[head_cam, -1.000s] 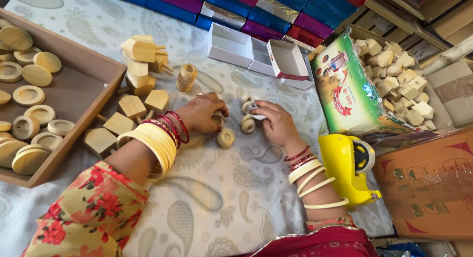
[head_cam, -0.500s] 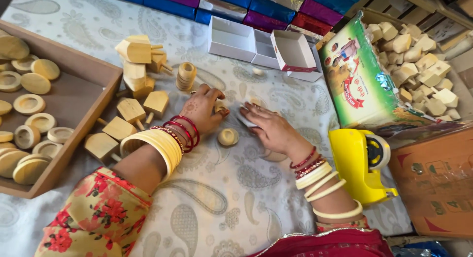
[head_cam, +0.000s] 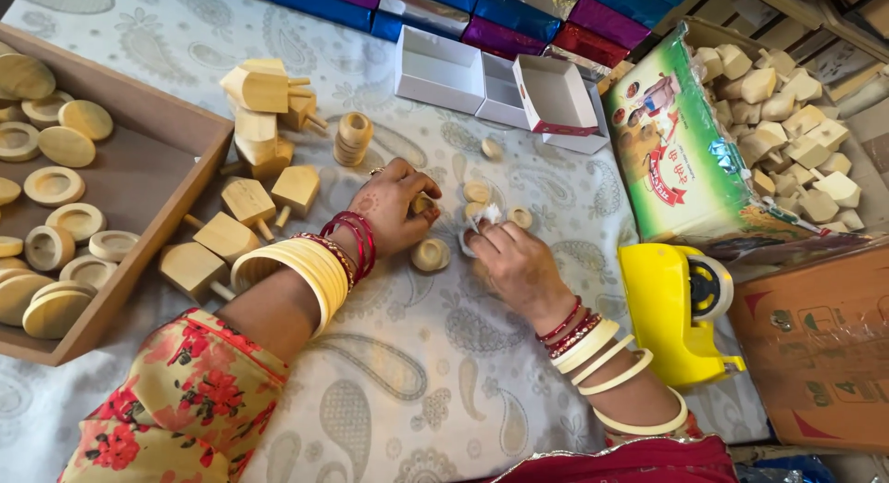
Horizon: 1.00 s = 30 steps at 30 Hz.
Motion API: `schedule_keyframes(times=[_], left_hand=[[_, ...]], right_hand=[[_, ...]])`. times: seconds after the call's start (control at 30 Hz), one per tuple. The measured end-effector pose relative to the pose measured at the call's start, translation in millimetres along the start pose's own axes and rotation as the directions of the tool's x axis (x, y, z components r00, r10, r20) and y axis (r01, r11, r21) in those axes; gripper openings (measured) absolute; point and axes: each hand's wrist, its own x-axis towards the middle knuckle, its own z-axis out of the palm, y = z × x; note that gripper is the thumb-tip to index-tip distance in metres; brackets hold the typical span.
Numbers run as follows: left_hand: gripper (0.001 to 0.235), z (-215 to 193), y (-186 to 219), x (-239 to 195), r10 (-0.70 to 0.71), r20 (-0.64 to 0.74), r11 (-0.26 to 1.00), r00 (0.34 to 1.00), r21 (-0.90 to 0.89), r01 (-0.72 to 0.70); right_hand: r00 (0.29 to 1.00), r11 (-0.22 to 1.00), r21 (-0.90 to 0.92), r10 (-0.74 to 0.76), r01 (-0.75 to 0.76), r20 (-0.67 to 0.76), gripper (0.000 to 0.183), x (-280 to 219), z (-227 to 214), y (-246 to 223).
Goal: The person wipes small wooden circular pieces with a white cloth, picking them from a box and placing them on the table. They handle the pieces one at a time, rotating them to wipe different sides, and occasionally stack them.
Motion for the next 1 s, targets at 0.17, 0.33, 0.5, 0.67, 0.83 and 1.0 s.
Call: schedule_keyframes(times=[0.17,0.33,0.5,0.67,0.83,1.0], left_hand=[[0.037,-5.0,17.3,-3.1,0.173,0.009,0.976,0.985,0.133,-0.172],[0.037,-0.2,27.2,-8.8,0.196,0.108,0.965,0.975,0.158,-0.211],[0.033,2.7,28.3,-8.1,0.195,0.115,0.962,0.974,0.169,-0.213],[0.038,10.7,35.6,-9.7,0.279,0.077,0.925,0.957,0.246,-0.289],[0.039,17.6,49.8,-18.1,0.289,0.116,0.906,0.95,0.287,-0.311],[0.052,14.3,59.9,-21.1,0.211,0.227,0.947,0.951,0.192,-0.256]], right_hand=[[0.99,0.969,0.219,0.129,-0.116,-0.048,0.021,-14.2,25.2,27.2],[0.844,0.52,0.783,0.537,-0.341,0.01,0.015,-9.5,12.5,38.8],[0.995,0.946,0.315,0.063,-0.083,0.074,0.031,-2.2,2.1,36.4],[0.984,0.938,0.297,0.166,-0.178,0.066,0.03,-5.5,9.7,33.1],[0.957,0.867,0.408,0.281,-0.287,0.076,0.03,-1.5,9.8,23.0],[0.954,0.913,0.286,0.299,-0.292,0.019,0.033,4.5,5.9,10.9]])
